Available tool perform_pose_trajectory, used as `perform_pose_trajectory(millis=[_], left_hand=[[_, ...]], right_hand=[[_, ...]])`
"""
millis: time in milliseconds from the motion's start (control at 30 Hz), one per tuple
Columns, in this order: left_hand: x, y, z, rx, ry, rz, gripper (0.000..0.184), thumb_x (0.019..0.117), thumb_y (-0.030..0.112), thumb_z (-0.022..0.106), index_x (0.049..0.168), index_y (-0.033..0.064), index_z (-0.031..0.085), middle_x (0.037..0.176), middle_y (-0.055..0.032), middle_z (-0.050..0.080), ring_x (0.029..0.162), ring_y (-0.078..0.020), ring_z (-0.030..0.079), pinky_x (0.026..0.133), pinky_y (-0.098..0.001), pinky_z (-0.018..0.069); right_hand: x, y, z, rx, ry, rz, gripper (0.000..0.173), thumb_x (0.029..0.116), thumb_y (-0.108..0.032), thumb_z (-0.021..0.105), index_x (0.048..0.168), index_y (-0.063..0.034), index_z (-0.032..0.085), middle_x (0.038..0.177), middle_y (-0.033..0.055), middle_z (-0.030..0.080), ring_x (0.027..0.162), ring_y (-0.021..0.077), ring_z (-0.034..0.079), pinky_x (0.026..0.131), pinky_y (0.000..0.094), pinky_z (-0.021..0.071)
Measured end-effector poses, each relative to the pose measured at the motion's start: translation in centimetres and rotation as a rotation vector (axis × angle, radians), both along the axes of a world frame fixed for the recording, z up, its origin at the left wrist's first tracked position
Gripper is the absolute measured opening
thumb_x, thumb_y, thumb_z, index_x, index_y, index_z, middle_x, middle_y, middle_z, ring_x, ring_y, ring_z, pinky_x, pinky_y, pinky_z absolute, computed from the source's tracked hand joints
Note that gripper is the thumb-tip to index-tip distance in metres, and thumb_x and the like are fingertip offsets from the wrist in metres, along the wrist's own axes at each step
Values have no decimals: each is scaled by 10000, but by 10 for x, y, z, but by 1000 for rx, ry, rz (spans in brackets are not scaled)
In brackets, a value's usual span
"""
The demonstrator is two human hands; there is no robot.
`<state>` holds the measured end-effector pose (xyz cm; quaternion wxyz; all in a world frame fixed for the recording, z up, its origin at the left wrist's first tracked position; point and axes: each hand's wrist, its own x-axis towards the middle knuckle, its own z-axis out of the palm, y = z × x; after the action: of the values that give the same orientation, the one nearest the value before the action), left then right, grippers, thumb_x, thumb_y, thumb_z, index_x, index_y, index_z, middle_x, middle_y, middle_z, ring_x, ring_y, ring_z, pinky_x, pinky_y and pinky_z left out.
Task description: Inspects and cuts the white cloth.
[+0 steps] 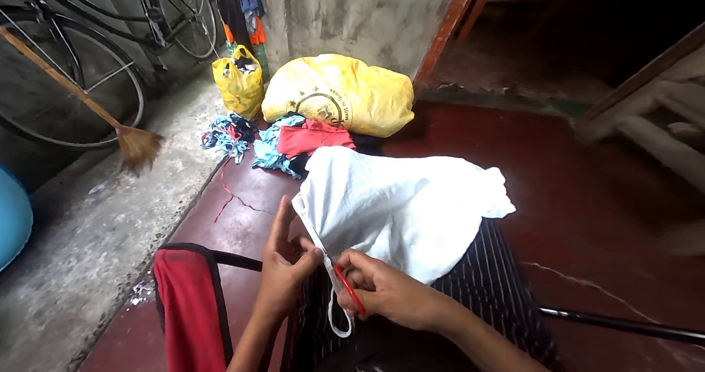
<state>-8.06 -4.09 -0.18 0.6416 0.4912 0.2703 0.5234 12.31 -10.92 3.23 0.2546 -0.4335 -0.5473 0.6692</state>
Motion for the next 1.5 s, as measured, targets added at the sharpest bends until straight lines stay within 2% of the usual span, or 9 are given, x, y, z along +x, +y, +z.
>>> perform_pose_trajectory(millis=[100,233,333,433,567,867,1133,1400,1500], left_hand=[[0,0,1,8,-46,-25,1028,799,-37,742,1625,288,222,1529,-83,447,746,-132,646,675,-293,587],[-2,1,-2,4,-97,-52,1029,803,-42,730,1623,317,223,1545,-94,422,782,-146,656,702,-306,593],[-1,-2,-5,6,-95,-69,1009,812,-9,749,1620,320,242,1561,-84,409,808,-146,662,723,-307,594],[0,-3,-4,14,-97,-85,1012,823,5,758,1625,312,223,1575,-89,397,801,-144,660,723,-304,590],[-2,-3,-5,6,-85,-88,1020,817,6,760,1626,313,222,1572,-93,394,829,-153,662,734,-310,590],[1,-7,-7,40,-79,-131,1050,817,-30,764,1638,277,185,1607,-93,344,776,-135,649,716,-297,587],[3,-8,-8,44,-78,-131,1049,821,8,773,1637,291,177,1619,-93,326,807,-143,661,732,-302,593],[3,-8,-11,62,-99,-148,1038,839,13,762,1642,274,158,1618,-102,325,839,-152,666,757,-317,596],[3,-7,-12,50,-106,-143,1039,834,-5,753,1641,276,162,1617,-105,322,812,-146,659,734,-309,592]], right_hand=[[-2,5,1,44,0,6,455,972,-354,684,1293,-104,481,883,16,641,730,100,631,657,275,541],[-2,3,1,0,15,-19,368,993,-256,658,1281,-102,489,908,29,673,746,124,669,672,303,583],[-1,6,4,-1,21,4,395,991,-302,658,1287,-105,485,912,23,666,756,108,657,666,277,559],[-1,12,6,16,23,9,452,980,-375,672,1299,-115,486,912,21,659,778,111,658,679,276,557],[-5,11,5,-10,57,-29,350,999,-271,655,1265,-109,495,868,18,656,721,108,656,663,279,571],[-1,18,11,-47,40,-32,352,1002,-305,652,1262,-122,501,910,24,671,785,109,670,705,272,569],[5,11,5,-41,33,42,452,981,-367,670,1304,-117,477,946,20,659,811,106,662,713,277,563],[1,19,11,-55,9,2,410,984,-342,672,1287,-122,504,917,15,676,787,105,671,705,267,567],[1,19,12,-70,23,-36,343,989,-275,669,1259,-120,524,896,19,675,750,106,670,687,270,577]])
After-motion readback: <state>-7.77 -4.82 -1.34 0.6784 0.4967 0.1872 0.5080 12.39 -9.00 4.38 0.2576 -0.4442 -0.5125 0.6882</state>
